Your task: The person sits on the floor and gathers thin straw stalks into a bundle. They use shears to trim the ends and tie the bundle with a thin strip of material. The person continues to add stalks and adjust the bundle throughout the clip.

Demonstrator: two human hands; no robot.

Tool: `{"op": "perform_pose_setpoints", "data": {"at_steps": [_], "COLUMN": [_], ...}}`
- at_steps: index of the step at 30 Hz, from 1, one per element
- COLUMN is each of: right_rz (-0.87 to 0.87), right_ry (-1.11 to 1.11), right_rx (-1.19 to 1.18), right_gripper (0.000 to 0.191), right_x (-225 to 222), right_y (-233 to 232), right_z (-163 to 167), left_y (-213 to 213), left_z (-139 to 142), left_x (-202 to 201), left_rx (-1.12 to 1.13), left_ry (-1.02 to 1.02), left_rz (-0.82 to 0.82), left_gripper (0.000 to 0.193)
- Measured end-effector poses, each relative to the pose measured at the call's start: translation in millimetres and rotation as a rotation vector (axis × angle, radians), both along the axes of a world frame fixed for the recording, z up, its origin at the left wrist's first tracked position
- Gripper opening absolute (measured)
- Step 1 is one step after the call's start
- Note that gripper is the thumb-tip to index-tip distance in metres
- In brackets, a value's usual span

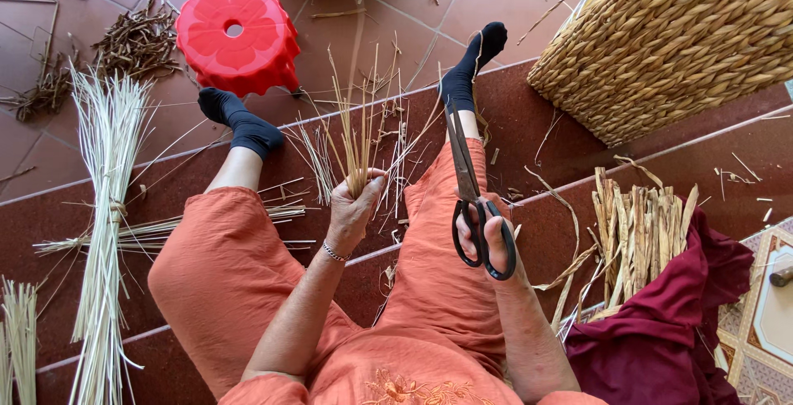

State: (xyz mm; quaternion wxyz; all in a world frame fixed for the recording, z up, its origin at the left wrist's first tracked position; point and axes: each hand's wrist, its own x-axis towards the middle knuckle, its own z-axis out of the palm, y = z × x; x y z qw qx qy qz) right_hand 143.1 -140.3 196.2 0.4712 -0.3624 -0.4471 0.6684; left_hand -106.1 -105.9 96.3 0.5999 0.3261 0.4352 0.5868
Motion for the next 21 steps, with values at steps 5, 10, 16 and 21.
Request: {"op": "perform_pose_setpoints", "data": {"at_steps": [5,10,16,21], "right_rz": [0.016,0.000,-0.025,-0.090], "right_ry": [-0.015,-0.048,-0.100,-0.189], "right_rx": [-0.014,-0.045,-0.030,0.003], "right_gripper": [0.094,0.088,0.076,0.059], "right_x": [4.9,7.4,3.6,-2.9], "right_y": [-0.8,1.1,2.9,2.0], "right_z": [-8.1,-14.7,-7.5,-8.7], "left_y": [0.9,0.9,-1.6,-2.5], "left_z": [-3.2,-6.8,-7.8,-5.0], "left_x": [0.9,2.8,2.0,2.5], "left_rx": [0.029,0.054,0.065,0.055], "left_ry": [0.072,0.120,0.138,0.126], "left_rz": [0.018,0.008,-0.005,-0.002], "left_gripper": [0.016,0.015,0.016,0.017]}}
